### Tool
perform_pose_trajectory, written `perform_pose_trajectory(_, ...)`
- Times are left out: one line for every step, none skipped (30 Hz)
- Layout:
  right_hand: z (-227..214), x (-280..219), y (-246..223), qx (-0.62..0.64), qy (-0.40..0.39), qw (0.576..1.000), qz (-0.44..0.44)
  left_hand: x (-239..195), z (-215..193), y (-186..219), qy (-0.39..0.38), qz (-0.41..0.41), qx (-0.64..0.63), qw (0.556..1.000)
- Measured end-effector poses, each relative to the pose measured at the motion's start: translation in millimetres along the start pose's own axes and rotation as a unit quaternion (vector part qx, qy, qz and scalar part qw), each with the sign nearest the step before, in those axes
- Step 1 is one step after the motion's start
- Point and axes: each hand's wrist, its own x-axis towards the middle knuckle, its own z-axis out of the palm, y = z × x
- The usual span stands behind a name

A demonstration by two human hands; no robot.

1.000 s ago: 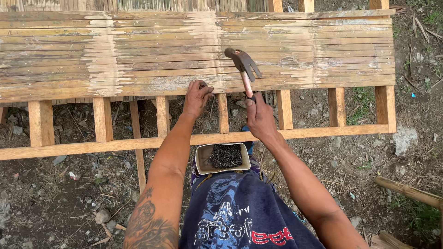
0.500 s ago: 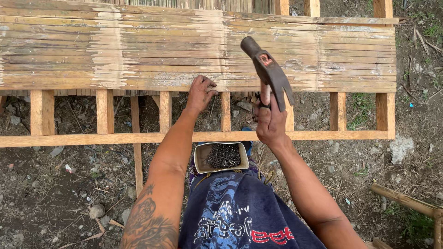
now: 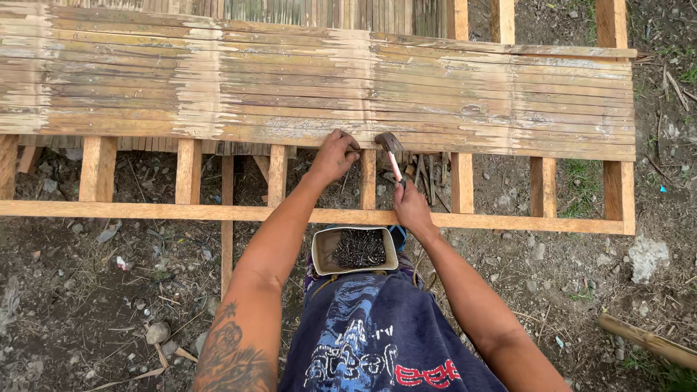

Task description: The person hammers nails into bamboo slats laid across a wooden frame. They repeatedly pick nails from a container and drive them into the slats to secure them to the frame.

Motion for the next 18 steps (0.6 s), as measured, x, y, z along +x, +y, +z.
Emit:
perform_pose_trajectory(4.9, -3.3, -0.9, 0.017, 0.0, 1.0, -0.001, -9.4, 0.5, 0.4, -0.045, 0.01, -0.028, 0.999)
perform_pose_trajectory(9.9, -7.5, -1.5, 0.033, 0.0, 0.999, -0.002, -20.6, 2.1, 1.0, -0.089, 0.021, -0.057, 0.994)
perform_pose_trajectory(12.9, -8.5, -3.6, 0.049, -0.001, 0.999, -0.004, -33.2, 4.2, 2.8, -0.141, 0.038, -0.056, 0.988)
perform_pose_trajectory(15.7, -9.1, -6.1, 0.053, 0.002, 0.999, -0.003, -47.7, 7.5, 4.8, -0.192, 0.056, -0.054, 0.978)
perform_pose_trajectory(17.5, -8.4, -8.0, 0.057, 0.005, 0.998, -0.003, -62.2, 14.3, 7.5, -0.239, 0.025, -0.036, 0.97)
perform_pose_trajectory(19.5, -7.3, -10.4, 0.061, 0.009, 0.998, -0.002, -77.4, 20.0, 8.0, -0.284, -0.005, -0.018, 0.959)
perform_pose_trajectory(20.5, -9.2, -10.9, 0.06, 0.01, 0.998, -0.015, -94.1, 25.0, 6.4, -0.306, 0.003, -0.018, 0.952)
perform_pose_trajectory(21.5, -10.8, -11.8, 0.059, 0.01, 0.998, -0.027, -109.9, 30.3, 3.7, -0.328, 0.012, -0.017, 0.944)
perform_pose_trajectory(24.0, -14.0, -13.8, 0.058, 0.009, 0.997, -0.041, -127.4, 37.4, 1.1, -0.366, 0.002, 0.004, 0.931)
perform_pose_trajectory(26.6, -17.9, -16.0, 0.055, 0.004, 0.997, -0.055, -144.4, 45.5, -1.5, -0.403, -0.009, 0.024, 0.915)
perform_pose_trajectory(30.0, -23.6, -18.5, 0.052, -0.004, 0.996, -0.069, -162.2, 53.4, -4.6, -0.4, 0.008, 0.068, 0.914)
perform_pose_trajectory(33.5, -30.8, -21.0, 0.049, -0.011, 0.995, -0.083, -179.9, 61.6, -7.5, -0.395, 0.025, 0.113, 0.911)
perform_pose_trajectory(37.3, -35.4, -25.7, 0.053, -0.021, 0.995, -0.084, -194.7, 68.9, -10.8, -0.389, 0.043, 0.159, 0.906)
perform_pose_trajectory(41.4, -41.7, -30.1, 0.057, -0.032, 0.994, -0.084, -212.4, 77.2, -12.4, -0.357, 0.037, 0.195, 0.913)
perform_pose_trajectory(42.8, -44.2, -34.7, 0.06, -0.041, 0.994, -0.086, -225.7, 85.2, -13.5, -0.323, 0.03, 0.231, 0.917)
perform_pose_trajectory(44.1, -44.5, -39.6, 0.057, -0.048, 0.993, -0.097, -232.5, 90.2, -17.5, -0.288, 0.023, 0.266, 0.919)
perform_pose_trajectory(44.9, -48.0, -40.6, 0.052, -0.056, 0.992, -0.105, -239.0, 95.8, -22.0, -0.303, 0.022, 0.289, 0.908)
perform_pose_trajectory(45.7, -50.4, -41.1, 0.048, -0.064, 0.99, -0.113, -245.6, 100.5, -26.5, -0.318, 0.021, 0.31, 0.896)
